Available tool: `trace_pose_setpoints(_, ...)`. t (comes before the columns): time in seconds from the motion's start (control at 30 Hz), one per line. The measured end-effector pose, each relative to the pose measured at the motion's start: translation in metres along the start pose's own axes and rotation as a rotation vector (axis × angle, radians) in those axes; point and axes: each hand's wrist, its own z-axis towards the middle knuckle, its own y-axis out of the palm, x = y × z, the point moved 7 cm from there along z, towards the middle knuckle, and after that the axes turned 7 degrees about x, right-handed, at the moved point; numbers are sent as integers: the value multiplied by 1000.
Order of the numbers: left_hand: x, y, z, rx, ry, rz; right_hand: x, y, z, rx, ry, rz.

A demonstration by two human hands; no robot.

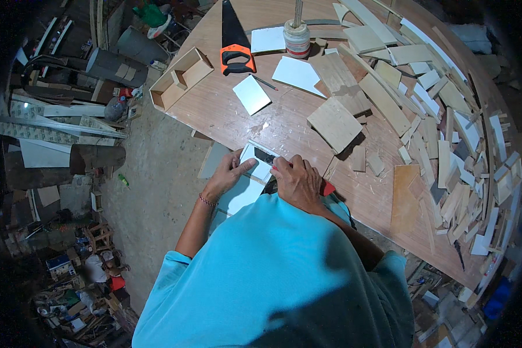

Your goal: The person is cutting small white panels with a utility knife and fitting them into a wooden grid structure.

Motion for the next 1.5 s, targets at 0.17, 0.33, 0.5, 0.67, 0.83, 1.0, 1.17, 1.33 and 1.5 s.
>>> trace_pose_setpoints(0.17, -15, -1, 5, 2, -27, 83, -1, -2, 2, 17, 0, -10)
trace_pose_setpoints(0.33, -15, 2, 6, -5, -50, 51, 1, -2, 2, 7, 4, -31)
trace_pose_setpoints(0.5, -13, 6, 6, 20, 10, -75, 2, -4, 0, 20, -19, -64)
trace_pose_setpoints(0.67, -3, 6, 4, -70, -139, 191, 7, -1, -3, -32, 77, 41)
trace_pose_setpoints(0.83, 8, 7, 2, -68, -101, 49, 6, -2, -1, -33, 40, 44)
trace_pose_setpoints(1.0, 2, 8, 3, -73, -104, 27, 7, -3, -1, -40, 34, 48)
trace_pose_setpoints(1.17, 1, 12, 3, -102, -119, 74, 6, -4, -3, -29, 34, 81)
trace_pose_setpoints(1.33, -6, 11, 5, -83, -58, 75, 5, -6, -2, -59, 58, 52)
trace_pose_setpoints(1.5, -17, 13, 5, -60, -12, 4, 4, -5, -2, -77, 78, 47)
